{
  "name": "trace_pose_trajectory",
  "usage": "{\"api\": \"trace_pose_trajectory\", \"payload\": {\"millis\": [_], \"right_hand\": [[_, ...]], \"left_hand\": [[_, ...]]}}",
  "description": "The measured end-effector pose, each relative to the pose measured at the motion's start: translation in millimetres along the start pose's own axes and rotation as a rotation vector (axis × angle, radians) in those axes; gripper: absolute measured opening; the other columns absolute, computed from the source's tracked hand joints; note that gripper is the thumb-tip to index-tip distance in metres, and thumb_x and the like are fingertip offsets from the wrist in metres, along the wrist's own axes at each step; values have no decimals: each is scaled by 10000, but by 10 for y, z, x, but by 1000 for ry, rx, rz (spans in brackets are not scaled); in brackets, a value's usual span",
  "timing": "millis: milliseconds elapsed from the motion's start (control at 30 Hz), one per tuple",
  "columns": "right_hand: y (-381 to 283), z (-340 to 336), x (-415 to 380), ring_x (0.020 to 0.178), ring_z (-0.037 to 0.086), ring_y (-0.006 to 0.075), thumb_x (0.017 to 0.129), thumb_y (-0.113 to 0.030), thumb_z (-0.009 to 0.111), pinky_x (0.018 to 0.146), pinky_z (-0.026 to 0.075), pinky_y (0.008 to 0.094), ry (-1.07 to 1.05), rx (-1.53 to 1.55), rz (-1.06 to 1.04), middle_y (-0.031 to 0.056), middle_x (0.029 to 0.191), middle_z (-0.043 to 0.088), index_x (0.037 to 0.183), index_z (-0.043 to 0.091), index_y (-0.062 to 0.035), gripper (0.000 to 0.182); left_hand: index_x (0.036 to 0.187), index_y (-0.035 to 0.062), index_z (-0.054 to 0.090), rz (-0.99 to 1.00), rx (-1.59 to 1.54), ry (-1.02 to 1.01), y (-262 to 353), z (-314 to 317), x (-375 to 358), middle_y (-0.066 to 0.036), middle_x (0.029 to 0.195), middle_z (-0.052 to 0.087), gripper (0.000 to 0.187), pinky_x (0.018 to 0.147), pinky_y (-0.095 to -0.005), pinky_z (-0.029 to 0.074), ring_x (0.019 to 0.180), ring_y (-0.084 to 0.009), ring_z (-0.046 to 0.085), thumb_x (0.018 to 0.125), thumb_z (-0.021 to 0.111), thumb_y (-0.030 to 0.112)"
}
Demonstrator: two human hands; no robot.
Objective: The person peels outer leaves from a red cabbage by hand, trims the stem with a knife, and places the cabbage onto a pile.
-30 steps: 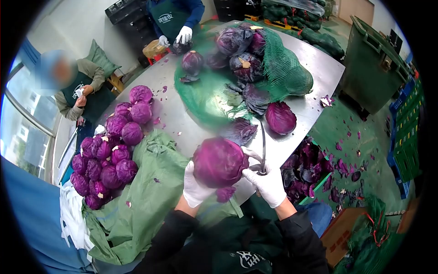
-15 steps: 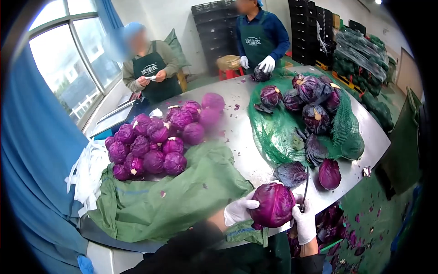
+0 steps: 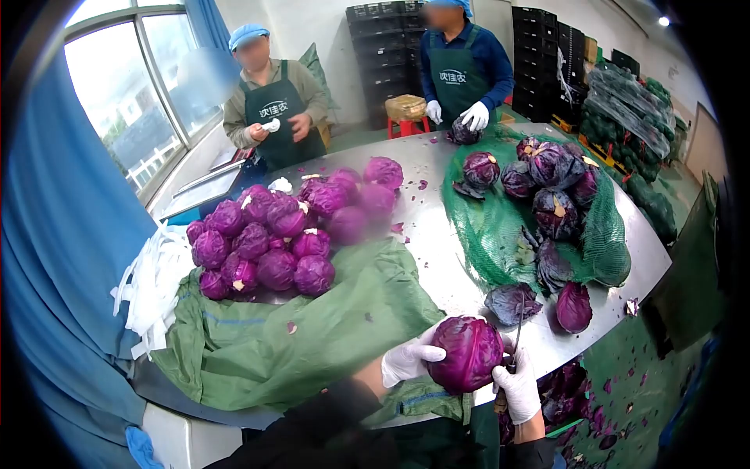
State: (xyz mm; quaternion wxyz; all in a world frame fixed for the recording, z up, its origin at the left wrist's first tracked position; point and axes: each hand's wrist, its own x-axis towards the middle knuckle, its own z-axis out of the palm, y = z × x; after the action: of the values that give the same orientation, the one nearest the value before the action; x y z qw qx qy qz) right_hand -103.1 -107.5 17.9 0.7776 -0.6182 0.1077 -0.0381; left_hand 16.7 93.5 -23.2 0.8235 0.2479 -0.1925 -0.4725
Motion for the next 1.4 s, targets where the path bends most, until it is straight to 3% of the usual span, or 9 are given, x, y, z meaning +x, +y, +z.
{"api": "trace_pose_trajectory", "payload": {"millis": [533, 767, 833, 867, 1033, 1233, 1300, 1367, 1400], "right_hand": [[18, 85, 10, 685, 526, 79, 687, -274, 863, 544, 459, 201, -29, -75, 57, 75, 984, 572, 1325, 437, 46, 831], [-32, 185, -43, 706, 553, 81, 752, -207, 815, 537, 455, 179, -48, -54, 53, 98, 1082, 597, 1380, 398, 45, 794], [-43, 275, -28, 718, 569, 81, 785, -185, 787, 531, 454, 169, -68, -3, 31, 113, 1143, 610, 1394, 386, 43, 764], [-47, 263, -28, 745, 592, 78, 841, -142, 724, 523, 458, 164, -85, -37, 66, 135, 1233, 595, 1388, 397, 44, 664], [109, 198, 19, 738, 633, 103, 968, -110, 543, 444, 431, 166, -31, -92, 107, 132, 1064, 649, 1324, 465, 41, 395], [243, 100, 64, 713, 645, 146, 994, -188, 524, 418, 437, 184, -23, -127, 173, 160, 1012, 651, 1268, 484, 52, 366], [288, 78, 82, 711, 646, 154, 996, -215, 522, 419, 438, 192, -2, -125, 204, 166, 986, 655, 1256, 477, 60, 381], [293, 66, 67, 709, 646, 155, 995, -218, 523, 423, 437, 198, 14, -149, 217, 165, 981, 657, 1254, 476, 59, 381], [301, 49, 60, 701, 645, 153, 997, -206, 516, 427, 437, 201, 10, -151, 221, 166, 981, 658, 1254, 475, 57, 369]], "left_hand": [[1492, 48, 240, 42, -15, -24, 55, -6, -138, -151, 1455, 388, 817, 1138, -458, 308, 1331, -282, 413, 784, 648, 72], [1471, 32, 269, 104, -151, 1, 130, 43, -257, -179, 1432, 412, 815, 1120, -471, 345, 1297, -328, 453, 776, 676, 161], [1460, 22, 288, 128, -279, 113, 311, 134, -424, -198, 1424, 422, 802, 1126, -478, 341, 1289, -342, 463, 774, 671, 183], [1475, 60, 280, 159, -161, 213, 473, 195, -534, -179, 1457, 385, 877, 1144, -512, 300, 1333, -353, 403, 744, 708, 288], [1431, 83, 373, 656, 9, 559, 1112, -78, -1300, -122, 1427, 446, 766, 1147, -516, 286, 1334, -319, 414, 784, 721, 299], [1404, 152, 417, 927, -36, 997, 1637, -508, -2504, -106, 1396, 466, 736, 1061, -560, 368, 1299, -297, 436, 790, 729, 413], [1362, 175, 458, 969, 34, 1276, 1734, -683, -2812, -101, 1357, 500, 707, 997, -542, 429, 1228, -290, 498, 772, 738, 447], [1338, 183, 421, 1116, -45, 1289, 1839, -1363, -3337, -128, 1298, 501, 756, 835, -562, 543, 1132, -332, 568, 716, 838, 283], [1341, 174, 402, 1154, -14, 1454, 1858, -1272, -3297, -135, 1289, 499, 789, 809, -559, 553, 1114, -344, 574, 698, 852, 252]]}}
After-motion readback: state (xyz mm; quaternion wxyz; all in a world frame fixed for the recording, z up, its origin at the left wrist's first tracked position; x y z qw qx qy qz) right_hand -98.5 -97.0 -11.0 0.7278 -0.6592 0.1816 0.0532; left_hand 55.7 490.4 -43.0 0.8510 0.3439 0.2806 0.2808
